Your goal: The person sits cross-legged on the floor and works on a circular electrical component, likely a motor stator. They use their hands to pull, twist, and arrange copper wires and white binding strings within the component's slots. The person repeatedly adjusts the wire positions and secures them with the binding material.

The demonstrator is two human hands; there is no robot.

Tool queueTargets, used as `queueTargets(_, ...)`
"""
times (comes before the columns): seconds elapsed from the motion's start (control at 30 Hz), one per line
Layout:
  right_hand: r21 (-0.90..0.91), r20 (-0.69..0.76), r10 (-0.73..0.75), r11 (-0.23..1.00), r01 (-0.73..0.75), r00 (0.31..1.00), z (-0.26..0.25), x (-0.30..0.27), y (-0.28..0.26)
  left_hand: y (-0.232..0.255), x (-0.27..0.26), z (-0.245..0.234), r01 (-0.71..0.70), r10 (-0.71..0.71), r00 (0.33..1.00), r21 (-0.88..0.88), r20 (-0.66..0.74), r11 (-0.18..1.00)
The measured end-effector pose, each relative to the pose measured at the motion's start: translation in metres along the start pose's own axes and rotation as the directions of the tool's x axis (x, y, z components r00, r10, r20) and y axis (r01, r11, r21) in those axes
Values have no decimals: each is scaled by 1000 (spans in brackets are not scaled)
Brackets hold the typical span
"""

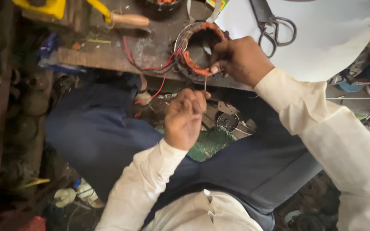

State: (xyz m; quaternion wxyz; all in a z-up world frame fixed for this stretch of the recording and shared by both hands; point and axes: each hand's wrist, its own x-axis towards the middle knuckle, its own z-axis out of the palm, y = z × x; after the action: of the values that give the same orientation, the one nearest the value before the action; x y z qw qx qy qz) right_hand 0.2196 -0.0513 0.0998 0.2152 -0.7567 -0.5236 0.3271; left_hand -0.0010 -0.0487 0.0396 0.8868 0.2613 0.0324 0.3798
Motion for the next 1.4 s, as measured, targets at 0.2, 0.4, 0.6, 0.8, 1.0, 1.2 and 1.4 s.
queueTargets(0.2,-85,36,-365,927,366,930,-10,-6,13,10,5,-4,-8,6,997,-23,-82,1000)
queueTargets(0.4,-112,-119,-380,923,368,917,9,-15,20,-5,-2,-13,12,-8,998,74,-57,997)
queueTargets(0.6,-127,-146,-331,941,314,932,14,-15,22,-25,-23,-34,44,-26,996,220,-82,975)
queueTargets(0.8,-112,-314,-468,882,458,826,19,-27,5,-10,-19,-17,22,-7,1000,690,-25,723)
queueTargets(1.0,382,-271,129,924,-17,954,83,-75,3,46,-2,28,-588,-77,800,803,595,103)
queueTargets(1.2,580,-162,99,814,14,982,91,-98,-6,83,20,33,-727,-223,686,650,692,-219)
queueTargets(1.4,307,-309,-86,934,185,947,77,-126,-38,72,81,4,-664,-288,744,614,603,-427)
